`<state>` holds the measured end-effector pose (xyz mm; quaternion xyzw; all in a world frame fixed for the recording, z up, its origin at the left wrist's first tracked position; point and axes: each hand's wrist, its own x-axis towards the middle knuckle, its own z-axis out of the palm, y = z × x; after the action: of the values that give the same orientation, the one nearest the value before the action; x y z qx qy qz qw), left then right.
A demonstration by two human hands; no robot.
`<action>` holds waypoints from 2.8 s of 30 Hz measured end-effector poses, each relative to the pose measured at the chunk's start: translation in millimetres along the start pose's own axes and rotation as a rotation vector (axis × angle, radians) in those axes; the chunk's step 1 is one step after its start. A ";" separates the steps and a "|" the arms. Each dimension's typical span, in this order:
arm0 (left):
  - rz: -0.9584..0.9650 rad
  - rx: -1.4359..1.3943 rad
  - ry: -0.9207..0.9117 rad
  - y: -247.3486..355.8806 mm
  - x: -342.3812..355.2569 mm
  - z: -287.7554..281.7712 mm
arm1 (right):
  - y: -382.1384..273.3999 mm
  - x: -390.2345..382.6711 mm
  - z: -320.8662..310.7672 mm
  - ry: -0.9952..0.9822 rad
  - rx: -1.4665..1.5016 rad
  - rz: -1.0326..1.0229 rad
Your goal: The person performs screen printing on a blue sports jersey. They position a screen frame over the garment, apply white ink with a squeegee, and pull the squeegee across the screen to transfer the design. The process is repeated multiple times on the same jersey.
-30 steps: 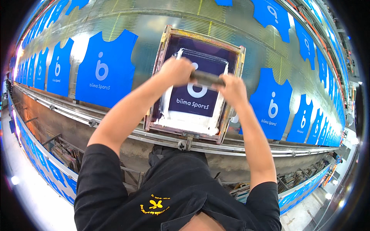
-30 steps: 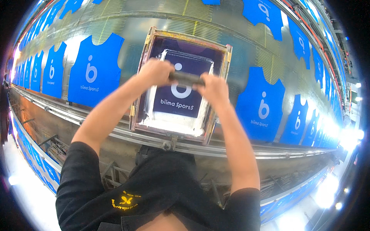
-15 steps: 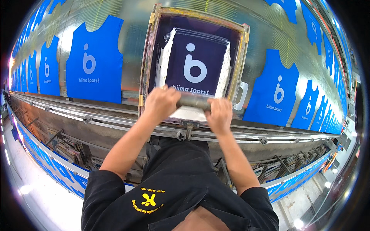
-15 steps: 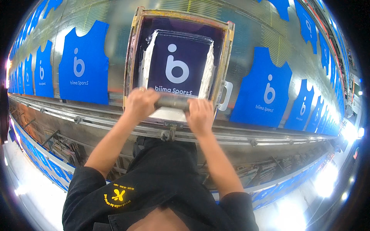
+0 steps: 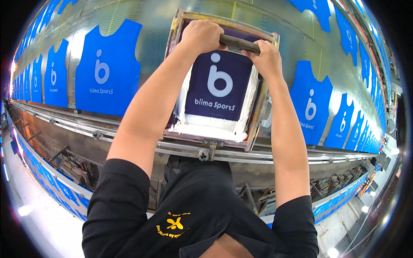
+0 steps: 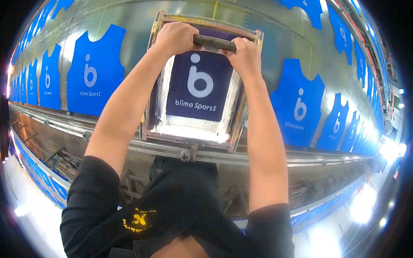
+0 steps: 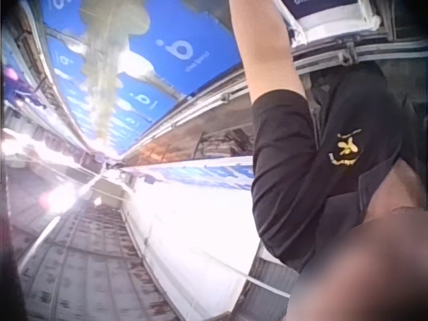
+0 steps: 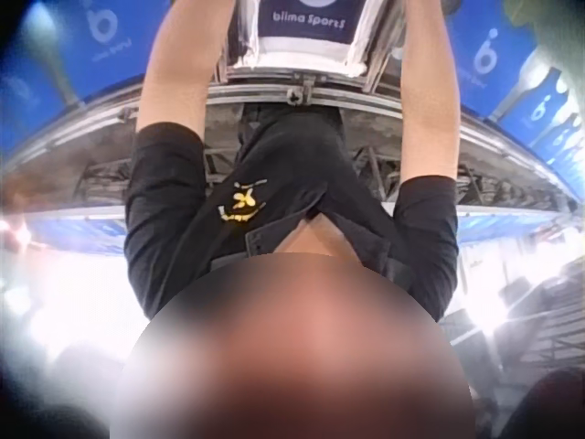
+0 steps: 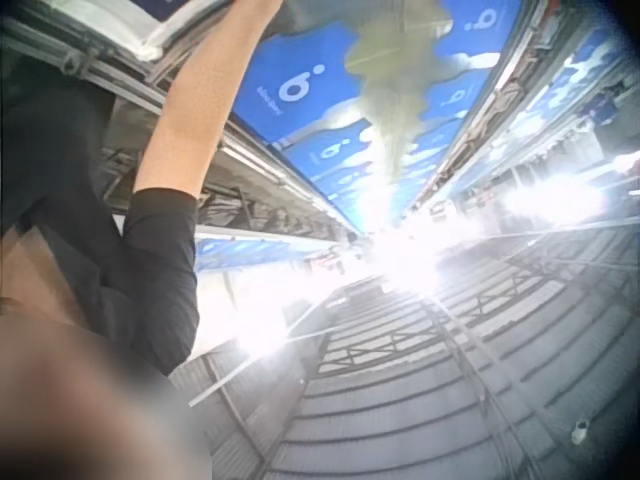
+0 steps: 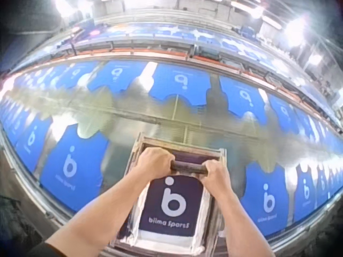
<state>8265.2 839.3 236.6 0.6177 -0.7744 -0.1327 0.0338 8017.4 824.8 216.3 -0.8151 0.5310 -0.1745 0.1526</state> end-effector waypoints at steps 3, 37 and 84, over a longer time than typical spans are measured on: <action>0.067 -0.030 0.150 12.6 -64.1 34.1 | -6.3 -71.3 8.5 0.041 -0.055 -0.138; 0.137 -0.166 -0.003 -13.1 -27.6 -0.5 | 42.3 -169.3 -21.6 0.061 0.780 0.924; 0.148 -0.032 0.020 -448.8 -197.6 -110.0 | -389.3 -67.6 244.0 0.242 0.449 0.795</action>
<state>8760.7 921.6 253.6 0.5593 -0.8154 -0.1360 0.0611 8417.2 1054.0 159.2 -0.4692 0.7650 -0.3066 0.3172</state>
